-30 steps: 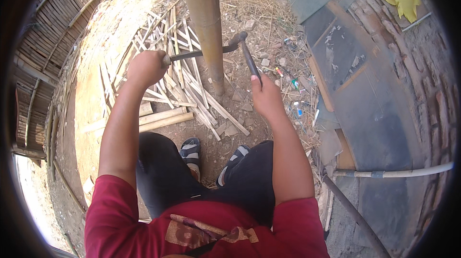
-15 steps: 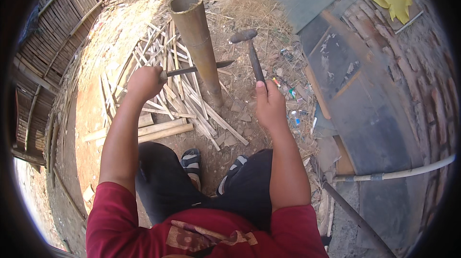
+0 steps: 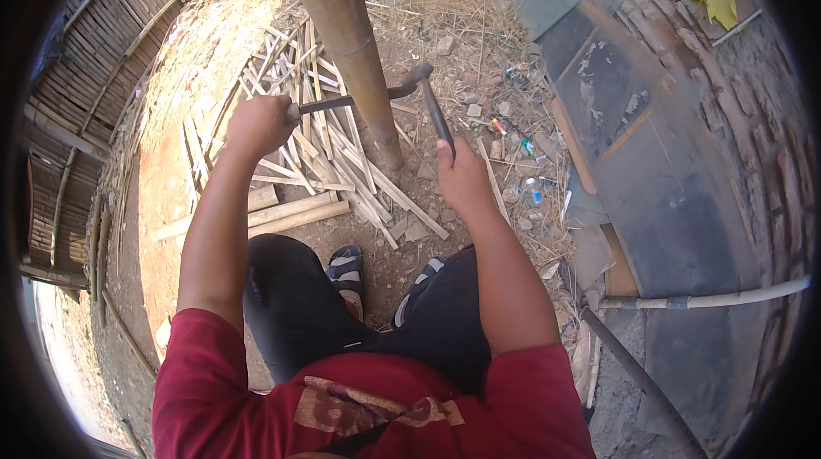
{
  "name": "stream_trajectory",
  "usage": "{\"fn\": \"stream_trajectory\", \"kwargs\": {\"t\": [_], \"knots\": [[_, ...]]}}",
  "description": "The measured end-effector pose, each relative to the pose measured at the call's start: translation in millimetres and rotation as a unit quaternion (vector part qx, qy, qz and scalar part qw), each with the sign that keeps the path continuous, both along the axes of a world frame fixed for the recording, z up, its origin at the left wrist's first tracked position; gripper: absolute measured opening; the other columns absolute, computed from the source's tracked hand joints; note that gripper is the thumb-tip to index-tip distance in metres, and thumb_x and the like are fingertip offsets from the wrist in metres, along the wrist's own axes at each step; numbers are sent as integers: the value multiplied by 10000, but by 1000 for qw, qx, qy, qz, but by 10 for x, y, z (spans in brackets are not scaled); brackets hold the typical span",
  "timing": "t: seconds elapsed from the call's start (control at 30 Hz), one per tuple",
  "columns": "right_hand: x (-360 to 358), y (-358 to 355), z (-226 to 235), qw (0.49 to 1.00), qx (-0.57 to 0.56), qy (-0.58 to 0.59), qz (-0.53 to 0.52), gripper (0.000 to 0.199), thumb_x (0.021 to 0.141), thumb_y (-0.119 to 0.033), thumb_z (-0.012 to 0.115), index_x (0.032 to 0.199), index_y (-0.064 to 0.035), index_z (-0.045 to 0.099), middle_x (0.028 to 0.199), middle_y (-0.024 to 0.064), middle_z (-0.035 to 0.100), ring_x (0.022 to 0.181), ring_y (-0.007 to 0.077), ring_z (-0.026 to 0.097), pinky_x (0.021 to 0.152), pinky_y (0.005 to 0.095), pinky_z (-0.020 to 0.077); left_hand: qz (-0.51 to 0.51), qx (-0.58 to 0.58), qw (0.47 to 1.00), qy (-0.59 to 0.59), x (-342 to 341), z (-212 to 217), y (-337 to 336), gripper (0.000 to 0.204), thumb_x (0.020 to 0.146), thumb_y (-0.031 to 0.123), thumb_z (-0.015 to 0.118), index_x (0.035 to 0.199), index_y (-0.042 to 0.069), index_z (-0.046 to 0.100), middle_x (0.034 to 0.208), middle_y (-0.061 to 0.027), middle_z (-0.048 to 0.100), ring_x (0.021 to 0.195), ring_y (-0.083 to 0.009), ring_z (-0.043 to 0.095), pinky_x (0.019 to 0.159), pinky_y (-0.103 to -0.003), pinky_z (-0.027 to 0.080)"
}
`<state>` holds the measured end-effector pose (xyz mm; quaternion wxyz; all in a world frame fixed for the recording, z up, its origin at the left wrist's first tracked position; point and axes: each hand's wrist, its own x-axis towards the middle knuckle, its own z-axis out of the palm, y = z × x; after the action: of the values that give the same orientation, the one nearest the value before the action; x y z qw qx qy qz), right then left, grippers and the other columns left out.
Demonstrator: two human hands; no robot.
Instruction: The person splits a vertical bamboo pole into several thin strips by hammering a machete into the top of the pole and prying the wood apart.
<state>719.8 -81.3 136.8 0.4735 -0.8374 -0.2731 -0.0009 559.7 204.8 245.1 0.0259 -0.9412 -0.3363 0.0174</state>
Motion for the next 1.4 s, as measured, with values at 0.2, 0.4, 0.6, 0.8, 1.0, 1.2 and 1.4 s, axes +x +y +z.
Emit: {"fn": "stream_trajectory", "kwargs": {"t": [0.2, 0.4, 0.6, 0.8, 1.0, 1.2, 1.4], "knots": [[83, 11, 131, 996, 47, 72, 6, 428, 1092, -419, 484, 1015, -15, 605, 720, 179, 623, 671, 365, 629, 651, 455, 483, -2, 7, 1000, -15, 15, -121, 206, 253, 944, 301, 623, 1067, 110, 736, 971, -172, 749, 937, -372, 721, 863, -484, 577], [106, 149, -88, 996, -61, 60, 25, 433, 1095, -398, 472, 961, -3, 587, 728, 175, 618, 678, 374, 618, 647, 463, 471, -7, 4, 1000, -3, 97, -36, 147, 260, 939, 291, 637, 1078, 103, 749, 1008, -163, 755, 957, -363, 728, 872, -476, 584], [-273, -47, 316, 994, 67, 20, 84, 387, 1090, -375, 505, 974, -18, 597, 680, 152, 602, 615, 295, 606, 600, 408, 460, 33, -18, 999, 7, 86, 48, 33, 225, 917, 227, 664, 1056, 87, 774, 1032, -160, 762, 972, -352, 740, 843, -467, 598], [-732, 357, 700, 981, 70, -9, 179, 346, 1084, -333, 531, 988, -9, 606, 690, 181, 618, 621, 347, 625, 596, 443, 466, 10, -14, 999, -28, 141, -66, 84, 262, 935, 283, 667, 985, 49, 774, 966, -192, 755, 932, -361, 741, 816, -476, 594], [-655, 530, 249, 992, -47, 0, 117, 350, 1080, -319, 531, 967, 4, 604, 699, 218, 634, 659, 405, 655, 612, 458, 482, 18, -21, 999, -18, 148, -123, 36, 264, 946, 292, 674, 1038, 68, 780, 1030, -171, 760, 955, -349, 744, 835, -461, 594], [-742, 570, 532, 993, -2, -10, 120, 384, 1071, -364, 539, 983, 3, 606, 726, 221, 654, 679, 441, 653, 634, 495, 486, 42, -53, 998, -6, 76, -166, 79, 258, 950, 286, 668, 1058, 79, 776, 1043, -165, 762, 975, -348, 740, 858, -457, 589], [-653, 562, 581, 991, -33, -32, 130, 363, 1074, -338, 543, 958, 4, 581, 717, 230, 641, 663, 437, 648, 617, 486, 485, 47, -53, 997, -20, 20, -317, 139, 253, 954, 267, 655, 1079, 80, 768, 1050, -172, 759, 975, -358, 738, 861, -468, 586]]}}
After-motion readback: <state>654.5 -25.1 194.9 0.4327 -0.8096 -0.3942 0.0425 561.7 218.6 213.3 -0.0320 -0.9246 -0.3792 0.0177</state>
